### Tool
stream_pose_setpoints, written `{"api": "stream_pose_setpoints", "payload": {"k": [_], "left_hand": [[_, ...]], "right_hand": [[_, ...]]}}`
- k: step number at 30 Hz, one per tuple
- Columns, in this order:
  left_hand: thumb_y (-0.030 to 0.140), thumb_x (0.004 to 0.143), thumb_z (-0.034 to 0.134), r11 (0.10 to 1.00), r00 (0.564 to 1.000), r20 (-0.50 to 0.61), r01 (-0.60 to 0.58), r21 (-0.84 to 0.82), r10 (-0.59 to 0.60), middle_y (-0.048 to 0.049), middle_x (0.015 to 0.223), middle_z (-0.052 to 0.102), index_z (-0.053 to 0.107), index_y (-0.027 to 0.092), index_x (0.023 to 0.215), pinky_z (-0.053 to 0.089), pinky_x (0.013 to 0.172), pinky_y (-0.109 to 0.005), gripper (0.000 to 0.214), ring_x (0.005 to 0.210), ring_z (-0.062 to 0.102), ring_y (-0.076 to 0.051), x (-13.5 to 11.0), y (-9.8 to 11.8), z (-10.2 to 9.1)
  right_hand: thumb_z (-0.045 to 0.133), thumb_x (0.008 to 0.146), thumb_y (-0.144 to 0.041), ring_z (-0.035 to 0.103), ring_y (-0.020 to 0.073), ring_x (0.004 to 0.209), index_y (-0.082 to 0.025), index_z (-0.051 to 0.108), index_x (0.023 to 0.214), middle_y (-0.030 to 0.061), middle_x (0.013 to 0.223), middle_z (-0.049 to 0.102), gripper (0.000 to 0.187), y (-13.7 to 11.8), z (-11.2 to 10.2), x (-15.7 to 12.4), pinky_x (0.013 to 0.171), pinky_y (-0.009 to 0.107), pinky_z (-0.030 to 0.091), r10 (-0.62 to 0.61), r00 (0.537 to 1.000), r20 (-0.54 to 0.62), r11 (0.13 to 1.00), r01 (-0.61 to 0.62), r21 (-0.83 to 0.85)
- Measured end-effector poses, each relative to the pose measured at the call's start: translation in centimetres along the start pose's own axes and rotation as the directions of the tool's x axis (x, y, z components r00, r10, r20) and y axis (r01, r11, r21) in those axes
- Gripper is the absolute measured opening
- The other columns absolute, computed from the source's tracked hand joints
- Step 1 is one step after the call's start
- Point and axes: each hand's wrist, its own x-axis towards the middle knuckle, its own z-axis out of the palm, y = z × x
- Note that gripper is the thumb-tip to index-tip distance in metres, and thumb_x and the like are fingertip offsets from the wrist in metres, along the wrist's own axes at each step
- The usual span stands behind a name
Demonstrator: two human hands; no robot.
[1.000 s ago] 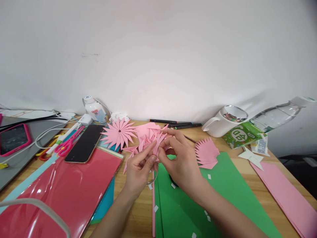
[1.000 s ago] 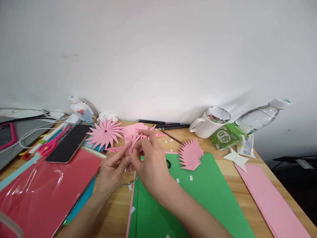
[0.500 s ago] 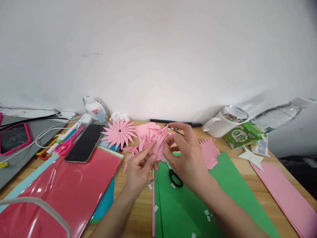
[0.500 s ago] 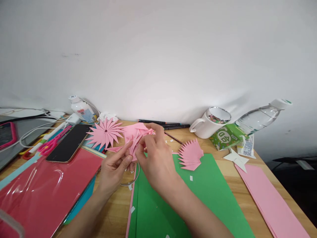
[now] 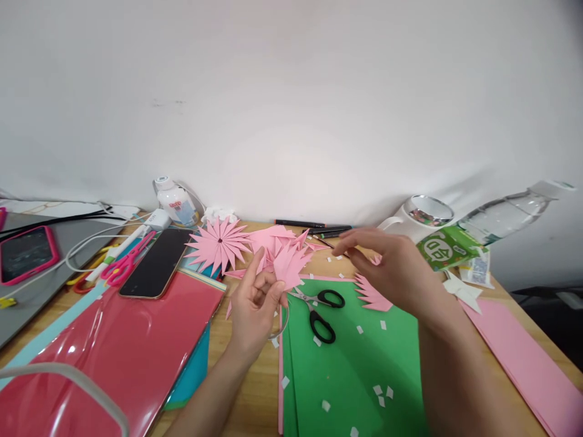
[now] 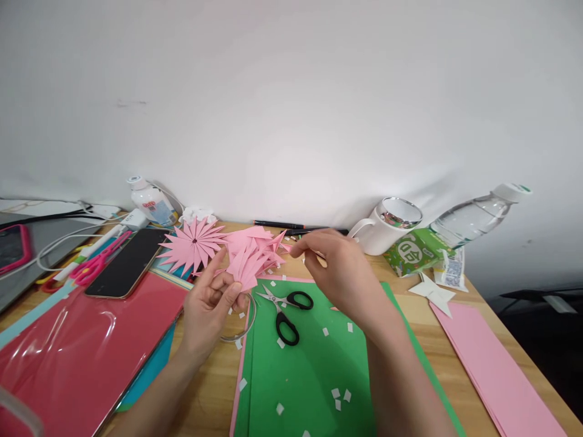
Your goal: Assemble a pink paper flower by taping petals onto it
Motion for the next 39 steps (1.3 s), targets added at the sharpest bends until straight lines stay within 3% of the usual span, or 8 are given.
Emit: {"api": "stream_pose_setpoints", "payload": {"k": [4, 6, 9, 13, 18, 23, 31, 39], "left_hand": [[0.025, 0.079, 0.062, 0.997, 0.997, -0.048, -0.051, 0.051, 0.053, 0.0072, 0.061, 0.049, 0.042, 0.018, 0.134, 0.043, 0.051, -0.019, 0.059, 0.052, 0.055, -0.007, 0.0, -0.2, 0.0], [0.024, 0.079, 0.062, 0.996, 0.996, -0.053, -0.066, 0.066, 0.069, 0.0071, 0.061, 0.050, 0.045, 0.018, 0.130, 0.043, 0.052, -0.019, 0.054, 0.052, 0.055, -0.007, -0.1, -0.4, 0.1], [0.023, 0.080, 0.061, 0.996, 0.997, -0.045, -0.058, 0.070, 0.061, 0.0071, 0.060, 0.051, 0.044, 0.017, 0.127, 0.044, 0.054, -0.020, 0.051, 0.053, 0.055, -0.008, -0.2, -0.4, 0.4], [0.022, 0.079, 0.061, 0.997, 0.998, -0.039, -0.045, 0.067, 0.048, 0.0070, 0.060, 0.052, 0.046, 0.017, 0.123, 0.045, 0.054, -0.021, 0.046, 0.052, 0.055, -0.009, -0.2, -0.2, 0.4], [0.024, 0.078, 0.063, 0.995, 0.997, -0.039, -0.062, 0.072, 0.065, 0.0068, 0.059, 0.052, 0.054, 0.017, 0.115, 0.043, 0.050, -0.020, 0.038, 0.050, 0.055, -0.008, -0.1, -0.1, 0.4], [0.022, 0.077, 0.063, 0.992, 0.997, -0.037, -0.066, 0.104, 0.070, 0.0062, 0.059, 0.055, 0.056, 0.017, 0.106, 0.044, 0.050, -0.020, 0.030, 0.050, 0.056, -0.009, -0.1, -0.4, 0.3], [0.022, 0.075, 0.064, 0.986, 0.996, -0.030, -0.082, 0.143, 0.087, 0.0060, 0.059, 0.055, 0.057, 0.016, 0.094, 0.043, 0.048, -0.019, 0.022, 0.049, 0.056, -0.008, 0.2, -0.5, 0.2], [0.024, 0.076, 0.063, 0.990, 0.999, 0.024, -0.042, 0.136, 0.039, 0.0064, 0.057, 0.053, 0.055, 0.016, 0.090, 0.041, 0.048, -0.020, 0.018, 0.047, 0.054, -0.008, 0.3, -0.3, 0.2]], "right_hand": [[0.056, 0.083, -0.037, 0.066, 0.0198, 0.076, -0.019, 0.066, 0.089, 0.0059, 0.084, 0.070, 0.022, -0.3, 2.5, 0.5, 0.066, 0.033, 0.054, 0.111, 0.967, 0.230, 0.925, -0.185, 0.332], [0.064, 0.076, -0.040, 0.065, 0.0188, 0.078, -0.016, 0.063, 0.094, 0.0060, 0.086, 0.069, 0.030, -0.7, 3.9, 0.6, 0.069, 0.032, 0.055, 0.158, 0.956, 0.248, 0.824, -0.266, 0.499], [0.072, 0.066, -0.042, 0.062, 0.0169, 0.073, -0.015, 0.062, 0.096, 0.0050, 0.083, 0.066, 0.042, -1.1, 5.6, 0.7, 0.065, 0.030, 0.052, 0.187, 0.953, 0.238, 0.765, -0.293, 0.574], [0.070, 0.068, -0.042, 0.058, 0.0147, 0.066, -0.014, 0.064, 0.089, 0.0029, 0.074, 0.063, 0.035, -1.5, 6.5, 0.7, 0.061, 0.028, 0.048, 0.177, 0.965, 0.194, 0.766, -0.259, 0.589], [0.067, 0.072, -0.036, 0.057, 0.0144, 0.067, -0.014, 0.065, 0.095, 0.0027, 0.076, 0.064, 0.031, -1.5, 6.8, 0.5, 0.062, 0.027, 0.048, 0.181, 0.977, 0.109, 0.816, -0.211, 0.539], [0.068, 0.071, -0.039, 0.056, 0.0130, 0.064, -0.016, 0.063, 0.095, 0.0012, 0.073, 0.061, 0.033, -1.3, 6.9, 0.6, 0.058, 0.025, 0.048, 0.158, 0.979, 0.125, 0.800, -0.201, 0.565], [0.065, 0.074, -0.046, 0.055, 0.0106, 0.054, -0.017, 0.059, 0.075, -0.0027, 0.064, 0.054, 0.030, -1.0, 6.9, 1.0, 0.053, 0.024, 0.046, 0.155, 0.978, 0.142, 0.756, -0.210, 0.621], [0.063, 0.076, -0.047, 0.054, 0.0114, 0.055, -0.017, 0.055, 0.070, -0.0020, 0.061, 0.053, 0.031, -1.2, 6.9, 1.0, 0.054, 0.024, 0.044, 0.159, 0.981, 0.108, 0.832, -0.193, 0.520]]}}
